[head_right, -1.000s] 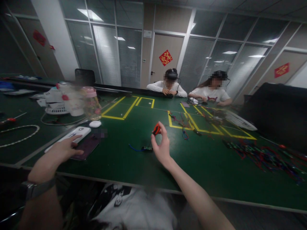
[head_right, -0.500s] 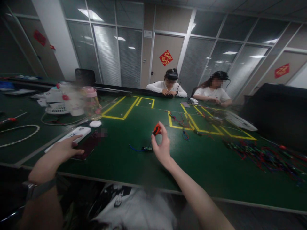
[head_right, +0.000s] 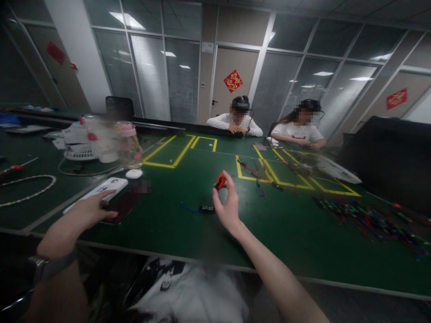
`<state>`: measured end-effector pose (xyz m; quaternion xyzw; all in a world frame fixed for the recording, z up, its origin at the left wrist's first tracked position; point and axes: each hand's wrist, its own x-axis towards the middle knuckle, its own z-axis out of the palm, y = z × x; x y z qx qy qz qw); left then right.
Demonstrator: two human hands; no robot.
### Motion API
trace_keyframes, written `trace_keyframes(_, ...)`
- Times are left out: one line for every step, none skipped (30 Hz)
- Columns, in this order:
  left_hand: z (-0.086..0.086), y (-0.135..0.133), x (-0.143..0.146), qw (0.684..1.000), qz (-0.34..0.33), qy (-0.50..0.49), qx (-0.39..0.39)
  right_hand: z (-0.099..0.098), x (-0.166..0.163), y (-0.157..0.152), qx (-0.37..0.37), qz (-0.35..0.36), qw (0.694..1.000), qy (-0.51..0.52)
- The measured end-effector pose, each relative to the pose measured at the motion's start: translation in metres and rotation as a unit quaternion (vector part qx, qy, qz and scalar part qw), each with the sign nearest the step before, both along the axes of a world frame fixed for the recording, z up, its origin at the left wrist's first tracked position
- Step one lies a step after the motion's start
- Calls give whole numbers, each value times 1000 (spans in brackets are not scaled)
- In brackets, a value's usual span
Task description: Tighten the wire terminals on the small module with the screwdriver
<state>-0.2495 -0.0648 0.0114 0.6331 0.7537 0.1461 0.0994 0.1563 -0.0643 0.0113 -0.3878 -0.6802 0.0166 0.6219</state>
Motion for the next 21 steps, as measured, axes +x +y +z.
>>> trace_keyframes(-3,2,-3,1000,-2,1,6,0,0,0,0,0,1000,-1)
trace_keyframes(-7,4,-6,1000,-4,2,11,0,0,0,1,-1,1000,-1)
trace_keyframes(-11,6,-10,1000,-9,1,16,0,0,0,1,-2,1000,-2)
trace_keyframes(-16,8,-14,1000,-16,0,22,0,-1,0,3,-4,1000,-2)
trace_keyframes(-20,11,-18,999,-27,0,29,0,-1,0,5,-5,1000,-2)
trace_keyframes(-24,13,-22,999,-37,-2,33,1,-1,0,6,-6,1000,-2)
trace_keyframes(-27,15,-26,999,-43,-6,29,1,-1,0,8,-6,1000,-1)
trace_keyframes(-30,18,-30,999,-49,-15,15,1,-1,0,8,-6,1000,-1)
trace_keyframes(-32,19,-34,998,-54,-23,2,0,-1,0,7,-5,1000,-2)
trace_keyframes(-34,21,-37,998,-54,-26,-7,0,-1,0,7,-4,1000,-2)
trace_keyframes(-35,21,-39,998,-54,-28,-14,0,0,0,6,-3,1000,-3)
trace_keyframes(-35,22,-40,998,-56,-29,-17,-1,0,1,5,-3,1000,-4)
trace_keyframes(-35,22,-41,998,-59,-30,-18,-1,1,1,6,-3,1000,-5)
trace_keyframes(-35,22,-41,998,-61,-29,-18,-2,1,2,9,-3,1000,-5)
trace_keyframes(-34,22,-41,997,-63,-28,-18,-3,1,2,14,-4,1000,-4)
trace_keyframes(-33,21,-40,998,-63,-25,-18,-4,2,3,20,-6,1000,-3)
trace_keyframes(-32,21,-39,998,-63,-21,-17,-5,2,4,26,-6,1000,-2)
trace_keyframes(-31,20,-37,998,-60,-15,-14,-6,2,4,30,-7,1000,0)
trace_keyframes(-30,19,-35,998,-56,-9,-8,-7,2,4,31,-6,999,1)
trace_keyframes(-29,18,-33,999,-51,-5,-2,-7,3,4,29,-4,1000,3)
trace_keyframes(-28,17,-31,999,-43,0,3,-7,3,4,24,-3,1000,5)
